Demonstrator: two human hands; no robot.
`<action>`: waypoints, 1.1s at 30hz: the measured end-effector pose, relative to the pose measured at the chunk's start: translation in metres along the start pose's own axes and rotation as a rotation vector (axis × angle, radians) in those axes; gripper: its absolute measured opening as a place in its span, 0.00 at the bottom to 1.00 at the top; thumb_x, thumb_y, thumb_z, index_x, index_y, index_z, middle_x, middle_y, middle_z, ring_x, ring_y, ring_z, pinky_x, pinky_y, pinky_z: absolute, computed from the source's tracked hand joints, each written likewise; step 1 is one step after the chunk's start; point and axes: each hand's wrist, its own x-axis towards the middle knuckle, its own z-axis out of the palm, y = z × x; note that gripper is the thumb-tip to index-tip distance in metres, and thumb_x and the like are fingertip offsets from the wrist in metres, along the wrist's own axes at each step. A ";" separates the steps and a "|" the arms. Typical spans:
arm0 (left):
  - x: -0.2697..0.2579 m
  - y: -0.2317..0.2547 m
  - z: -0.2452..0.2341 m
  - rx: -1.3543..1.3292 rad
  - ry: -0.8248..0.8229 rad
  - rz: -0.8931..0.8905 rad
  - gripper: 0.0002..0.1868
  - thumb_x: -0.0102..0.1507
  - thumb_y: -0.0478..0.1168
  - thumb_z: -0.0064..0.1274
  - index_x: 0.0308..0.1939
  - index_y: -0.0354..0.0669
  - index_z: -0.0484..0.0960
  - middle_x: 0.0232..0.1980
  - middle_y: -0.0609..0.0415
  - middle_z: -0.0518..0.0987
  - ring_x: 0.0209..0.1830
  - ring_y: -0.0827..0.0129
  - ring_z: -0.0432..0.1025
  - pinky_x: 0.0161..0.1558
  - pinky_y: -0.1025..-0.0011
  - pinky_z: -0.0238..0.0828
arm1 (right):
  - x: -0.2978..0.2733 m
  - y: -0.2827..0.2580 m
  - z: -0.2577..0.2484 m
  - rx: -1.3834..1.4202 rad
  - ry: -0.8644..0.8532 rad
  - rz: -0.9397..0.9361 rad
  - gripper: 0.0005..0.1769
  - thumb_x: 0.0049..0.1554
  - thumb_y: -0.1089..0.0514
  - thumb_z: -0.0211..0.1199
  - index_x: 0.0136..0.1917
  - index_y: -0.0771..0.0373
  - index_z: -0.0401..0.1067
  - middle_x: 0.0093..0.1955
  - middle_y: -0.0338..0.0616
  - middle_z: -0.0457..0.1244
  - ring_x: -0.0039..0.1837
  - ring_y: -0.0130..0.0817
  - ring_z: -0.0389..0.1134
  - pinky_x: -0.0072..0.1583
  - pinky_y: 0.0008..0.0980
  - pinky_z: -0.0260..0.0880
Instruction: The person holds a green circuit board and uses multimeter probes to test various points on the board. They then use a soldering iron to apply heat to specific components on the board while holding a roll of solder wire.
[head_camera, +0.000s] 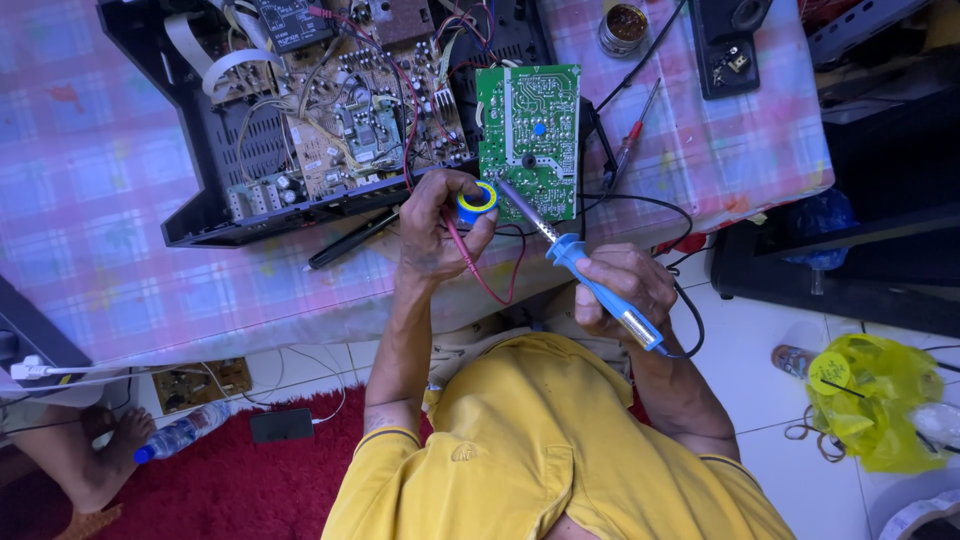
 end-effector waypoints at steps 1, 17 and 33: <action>0.001 -0.001 -0.001 0.001 0.001 0.000 0.12 0.59 0.40 0.68 0.38 0.40 0.81 0.32 0.47 0.76 0.27 0.56 0.69 0.37 0.65 0.71 | -0.001 0.000 -0.001 0.002 -0.001 0.000 0.14 0.59 0.56 0.69 0.45 0.73 0.78 0.36 0.51 0.68 0.33 0.40 0.71 0.39 0.39 0.78; -0.022 0.001 -0.018 -0.016 -0.028 -0.031 0.13 0.61 0.45 0.66 0.38 0.39 0.81 0.36 0.45 0.80 0.29 0.58 0.71 0.37 0.65 0.70 | 0.003 0.002 0.000 0.000 -0.012 -0.072 0.10 0.58 0.60 0.68 0.43 0.72 0.78 0.40 0.53 0.71 0.35 0.40 0.70 0.39 0.38 0.77; -0.107 -0.048 -0.027 0.064 -0.070 -0.020 0.14 0.60 0.45 0.66 0.36 0.39 0.81 0.34 0.43 0.80 0.27 0.51 0.72 0.35 0.61 0.71 | -0.001 -0.009 0.000 -0.060 -0.035 -0.005 0.16 0.60 0.54 0.69 0.45 0.73 0.79 0.38 0.51 0.70 0.34 0.40 0.70 0.39 0.39 0.80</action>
